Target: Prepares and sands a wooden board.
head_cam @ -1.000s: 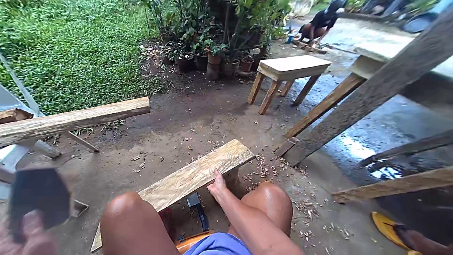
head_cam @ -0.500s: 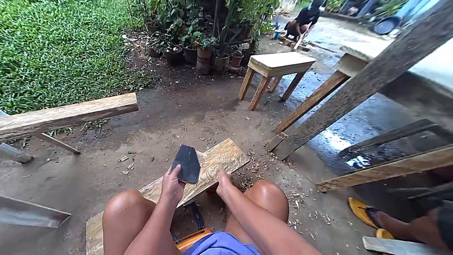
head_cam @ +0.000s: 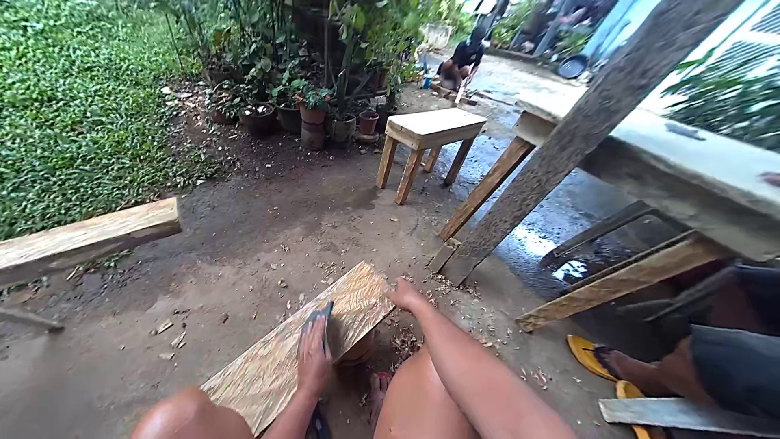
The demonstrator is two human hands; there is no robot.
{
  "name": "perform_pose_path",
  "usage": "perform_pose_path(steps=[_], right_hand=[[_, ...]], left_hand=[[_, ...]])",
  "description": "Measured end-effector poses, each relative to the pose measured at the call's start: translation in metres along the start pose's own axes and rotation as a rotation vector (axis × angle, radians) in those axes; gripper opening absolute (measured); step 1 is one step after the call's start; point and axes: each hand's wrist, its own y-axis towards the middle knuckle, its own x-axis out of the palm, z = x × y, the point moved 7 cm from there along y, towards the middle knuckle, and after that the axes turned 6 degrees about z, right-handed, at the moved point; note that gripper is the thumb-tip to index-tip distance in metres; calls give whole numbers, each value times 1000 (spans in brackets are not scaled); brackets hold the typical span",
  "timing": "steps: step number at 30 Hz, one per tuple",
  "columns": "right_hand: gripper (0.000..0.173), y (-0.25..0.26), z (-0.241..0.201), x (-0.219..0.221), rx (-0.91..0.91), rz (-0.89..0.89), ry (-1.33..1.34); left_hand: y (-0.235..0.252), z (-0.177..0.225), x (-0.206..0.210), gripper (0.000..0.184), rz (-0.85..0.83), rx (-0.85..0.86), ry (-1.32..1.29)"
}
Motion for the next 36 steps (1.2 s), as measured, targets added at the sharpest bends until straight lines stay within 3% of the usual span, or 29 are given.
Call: perform_pose_path(steps=[3,5,9,12,15,16,19,20,22,26,27,30,31,32,34,36], right_hand=[[83,15,2,11,37,-90,6],[85,30,7,21,25,-137,4],[69,44,9,33,-19,-238,-3],[60,46,7,36,-29,-273,-58],[64,42,7,35,-32,-299,-93],[63,40,6,35,-32,-309,-95],[60,32,3,31,-18,-331,-117],[60,29,2,31,-6,-341,-120],[60,26,2,30,11,-339,-100],[60,18,-2,25,-14,-327,-88],[59,18,-2,26,-22,-330,-78],[51,19,-2,26,-20,-344,-27],[50,22,0,29,-20,-345,-13],[50,23,2,30,-14,-344,1],[52,21,4,28,-4,-337,13],[54,17,5,24,6,-322,36]], left_hand=[[-23,-6,50,49,-153,151,95],[-37,-9,69,47,-83,286,139],[-38,-18,69,46,-29,350,161],[-22,-58,44,47,26,78,199],[-3,-78,21,49,-15,-245,251],[-4,-65,24,49,-37,-205,244],[-28,-9,61,44,-107,285,147],[-33,-3,72,44,-166,376,131],[-24,-14,74,44,-139,387,96],[19,-50,38,46,-68,-29,151],[15,-42,38,47,-110,-18,154],[-22,15,74,44,-340,377,77],[-30,21,86,46,-458,453,79],[-31,19,90,45,-462,482,76],[-13,1,76,43,-230,380,51],[16,-31,50,45,-93,89,92]])
